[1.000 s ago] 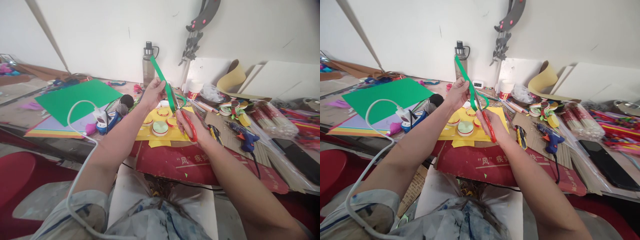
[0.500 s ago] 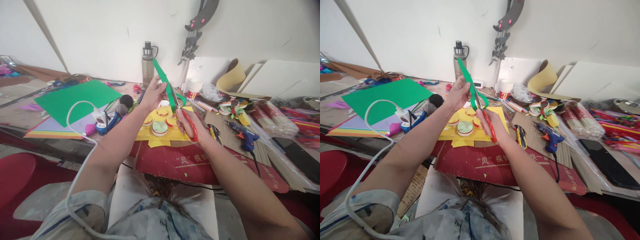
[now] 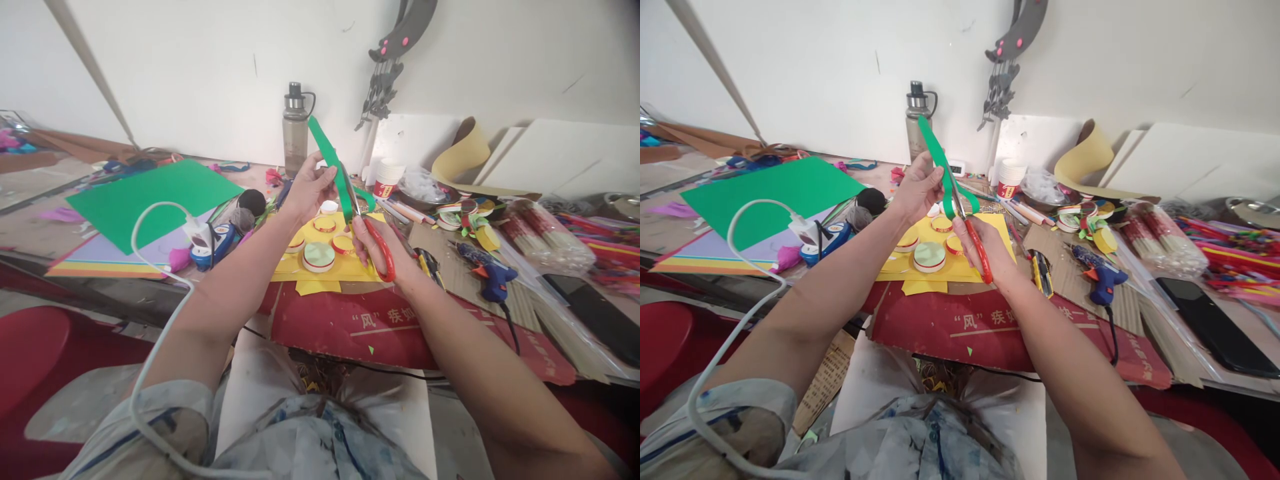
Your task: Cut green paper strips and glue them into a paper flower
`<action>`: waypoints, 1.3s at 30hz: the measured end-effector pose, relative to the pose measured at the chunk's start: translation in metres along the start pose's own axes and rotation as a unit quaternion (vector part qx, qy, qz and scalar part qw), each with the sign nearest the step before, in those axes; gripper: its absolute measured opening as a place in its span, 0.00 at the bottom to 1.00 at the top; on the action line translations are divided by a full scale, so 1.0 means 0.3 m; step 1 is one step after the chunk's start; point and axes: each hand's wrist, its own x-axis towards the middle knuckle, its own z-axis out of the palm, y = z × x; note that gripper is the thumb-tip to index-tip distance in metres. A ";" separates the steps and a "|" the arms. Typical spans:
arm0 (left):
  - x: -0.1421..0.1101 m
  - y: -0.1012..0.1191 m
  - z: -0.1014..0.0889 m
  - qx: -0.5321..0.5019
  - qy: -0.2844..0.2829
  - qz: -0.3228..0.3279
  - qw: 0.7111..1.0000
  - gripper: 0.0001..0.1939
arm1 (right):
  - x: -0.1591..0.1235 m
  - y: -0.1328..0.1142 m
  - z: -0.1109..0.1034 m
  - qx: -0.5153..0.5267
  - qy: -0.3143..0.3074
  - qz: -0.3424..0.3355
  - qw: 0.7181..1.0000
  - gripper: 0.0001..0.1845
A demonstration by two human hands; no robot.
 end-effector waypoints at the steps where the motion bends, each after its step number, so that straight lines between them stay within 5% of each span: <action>1: -0.001 0.000 0.001 0.005 -0.001 0.001 1.000 0.27 | -0.002 -0.002 0.000 0.007 0.002 0.002 1.000 0.37; 30: 0.003 0.001 -0.006 0.022 -0.004 0.016 1.000 0.23 | -0.006 0.019 0.006 0.015 0.023 0.005 1.000 0.35; 36: 0.018 0.009 -0.018 0.023 0.011 0.043 0.999 0.01 | -0.007 0.009 0.012 0.014 0.022 0.022 0.999 0.34; 39: 0.034 0.020 -0.035 0.027 0.046 0.063 0.997 0.02 | -0.007 0.002 0.015 0.012 0.010 0.035 0.999 0.35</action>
